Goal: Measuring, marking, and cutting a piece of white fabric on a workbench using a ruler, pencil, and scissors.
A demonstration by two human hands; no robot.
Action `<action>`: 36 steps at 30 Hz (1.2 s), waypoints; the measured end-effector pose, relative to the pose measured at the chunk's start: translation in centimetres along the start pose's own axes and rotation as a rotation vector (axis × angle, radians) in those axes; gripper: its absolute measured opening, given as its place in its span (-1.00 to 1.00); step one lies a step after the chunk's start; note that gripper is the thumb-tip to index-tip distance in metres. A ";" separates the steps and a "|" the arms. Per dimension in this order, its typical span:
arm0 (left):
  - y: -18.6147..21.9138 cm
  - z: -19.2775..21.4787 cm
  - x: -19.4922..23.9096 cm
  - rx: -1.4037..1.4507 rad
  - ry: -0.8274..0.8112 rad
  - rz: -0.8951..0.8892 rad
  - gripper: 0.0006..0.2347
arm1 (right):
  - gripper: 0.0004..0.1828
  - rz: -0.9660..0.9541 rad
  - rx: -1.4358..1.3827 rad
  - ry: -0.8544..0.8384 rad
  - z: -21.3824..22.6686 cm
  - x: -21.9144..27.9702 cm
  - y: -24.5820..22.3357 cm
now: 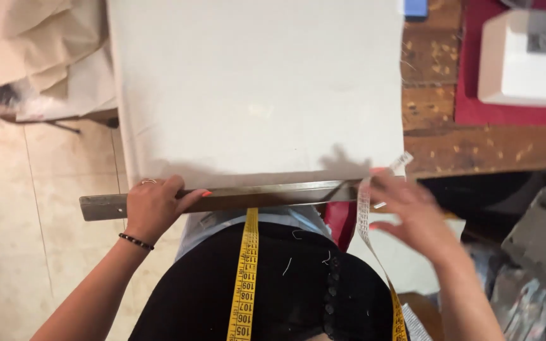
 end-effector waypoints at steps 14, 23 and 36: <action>9.7 -1.6 -4.3 0.135 0.128 0.013 -0.43 | -0.72 -0.754 0.043 -0.208 -5.2 15.9 46.0; 14.5 -2.0 -6.6 0.010 0.206 -0.185 -0.61 | -0.16 -0.203 0.050 -0.141 0.5 -7.2 11.1; 19.7 -4.3 -12.4 0.373 0.260 -0.108 -0.69 | -0.30 -0.433 0.110 -0.289 -3.2 -9.1 21.9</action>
Point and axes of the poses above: each hand's wrist, its own x-axis away from the middle knuckle, its own z-axis out of the back of the hand, y = z × x, the point moved 8 cm from there along -x, towards the middle knuckle, and after that the axes turned 7 degrees about -z, right-handed, at the moved point
